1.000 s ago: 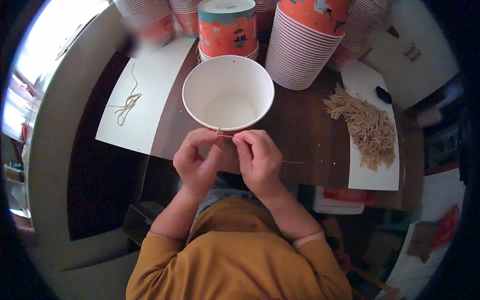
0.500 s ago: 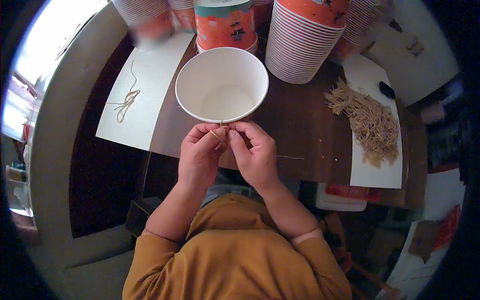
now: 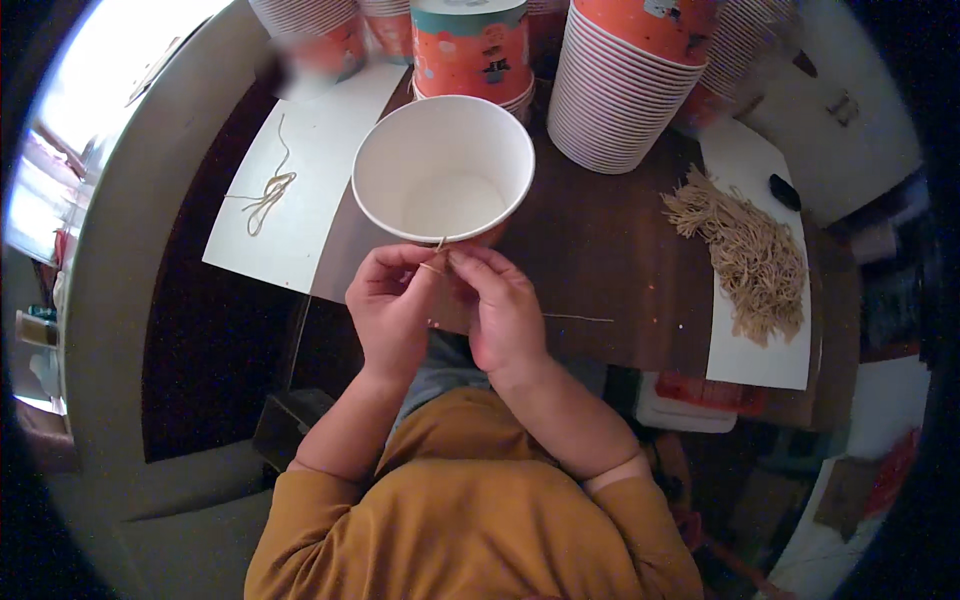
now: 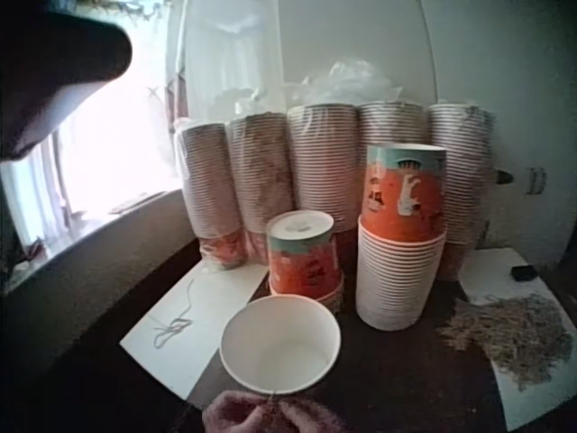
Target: Thread and tie string handles through pre-punched holes in paper buckets.
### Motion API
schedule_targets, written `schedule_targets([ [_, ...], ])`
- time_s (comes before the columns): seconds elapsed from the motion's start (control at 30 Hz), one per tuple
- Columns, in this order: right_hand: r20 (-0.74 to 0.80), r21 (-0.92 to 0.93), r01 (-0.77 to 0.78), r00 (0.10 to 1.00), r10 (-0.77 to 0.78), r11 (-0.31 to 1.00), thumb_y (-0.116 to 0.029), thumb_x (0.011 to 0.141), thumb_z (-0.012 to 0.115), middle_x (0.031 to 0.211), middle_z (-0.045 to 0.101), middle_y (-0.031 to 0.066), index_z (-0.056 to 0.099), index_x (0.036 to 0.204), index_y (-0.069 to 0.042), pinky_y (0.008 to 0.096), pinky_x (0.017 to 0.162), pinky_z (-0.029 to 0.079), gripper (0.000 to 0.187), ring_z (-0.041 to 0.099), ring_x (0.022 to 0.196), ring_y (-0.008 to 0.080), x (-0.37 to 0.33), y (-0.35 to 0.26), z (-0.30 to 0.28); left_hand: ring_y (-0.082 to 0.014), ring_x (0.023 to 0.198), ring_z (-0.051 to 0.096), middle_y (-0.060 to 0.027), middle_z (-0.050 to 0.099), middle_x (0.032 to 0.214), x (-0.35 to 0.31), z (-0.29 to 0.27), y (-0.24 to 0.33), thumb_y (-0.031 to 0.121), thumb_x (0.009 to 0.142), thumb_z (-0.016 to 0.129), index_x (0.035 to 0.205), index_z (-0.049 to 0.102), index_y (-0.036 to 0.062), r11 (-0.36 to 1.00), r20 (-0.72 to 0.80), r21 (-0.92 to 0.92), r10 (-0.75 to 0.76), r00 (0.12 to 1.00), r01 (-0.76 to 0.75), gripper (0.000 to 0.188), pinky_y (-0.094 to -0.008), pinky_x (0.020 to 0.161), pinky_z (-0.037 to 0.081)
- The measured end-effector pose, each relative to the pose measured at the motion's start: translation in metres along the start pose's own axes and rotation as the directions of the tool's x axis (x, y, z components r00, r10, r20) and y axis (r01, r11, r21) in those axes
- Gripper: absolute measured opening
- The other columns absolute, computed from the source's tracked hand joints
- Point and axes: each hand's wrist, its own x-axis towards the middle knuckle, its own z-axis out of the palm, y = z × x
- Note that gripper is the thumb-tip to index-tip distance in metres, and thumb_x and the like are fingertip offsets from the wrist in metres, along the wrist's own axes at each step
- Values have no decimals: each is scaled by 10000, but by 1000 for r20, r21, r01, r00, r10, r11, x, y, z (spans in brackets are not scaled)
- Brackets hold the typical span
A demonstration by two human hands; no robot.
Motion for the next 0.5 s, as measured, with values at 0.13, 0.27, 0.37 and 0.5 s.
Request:
schedule_targets([
  [0.13, 30, 3, 21, 999, -21, 1000, -132, 871, 608, 898, 658, 13, 662, 977, -56, 233, 726, 460, 141, 583, 789, 92, 0, -1, 1, -98, 713, 581, -37, 625, 805, 0, -3, -2, -32, 789, 639, 887, 608, 9, 888, 56, 338, 311, 949, -312, 111, -226, 661, 477],
  [0.27, 38, 27, -26, 999, 25, 999, -138, 883, 593, 892, 655, 9, 658, 981, -55, 234, 719, 459, 144, 578, 777, 91, 2, 2, -3, -121, 699, 595, -45, 636, 788, 6, -11, -4, -53, 750, 634, 880, 624, 12, 665, 213, 526, 501, 839, -530, 145, -230, 647, 480],
  [0.37, 78, 27, -47, 996, 45, 999, -146, 889, 591, 898, 656, 12, 656, 980, -50, 234, 737, 463, 148, 587, 797, 98, 3, 2, -5, -142, 722, 618, -76, 652, 805, 6, -14, -1, -45, 744, 645, 884, 641, 16, 639, 257, 571, 456, 852, -515, 153, -236, 659, 488],
  [0.5, 87, -92, 4, 996, 4, 996, -146, 871, 618, 918, 670, 35, 663, 967, -37, 261, 752, 476, 151, 601, 825, 112, 6, 5, -9, -130, 767, 626, -74, 671, 842, 2, -16, 3, -29, 769, 645, 889, 650, -5, 675, 230, 589, 387, 893, -444, 123, -237, 688, 495],
])
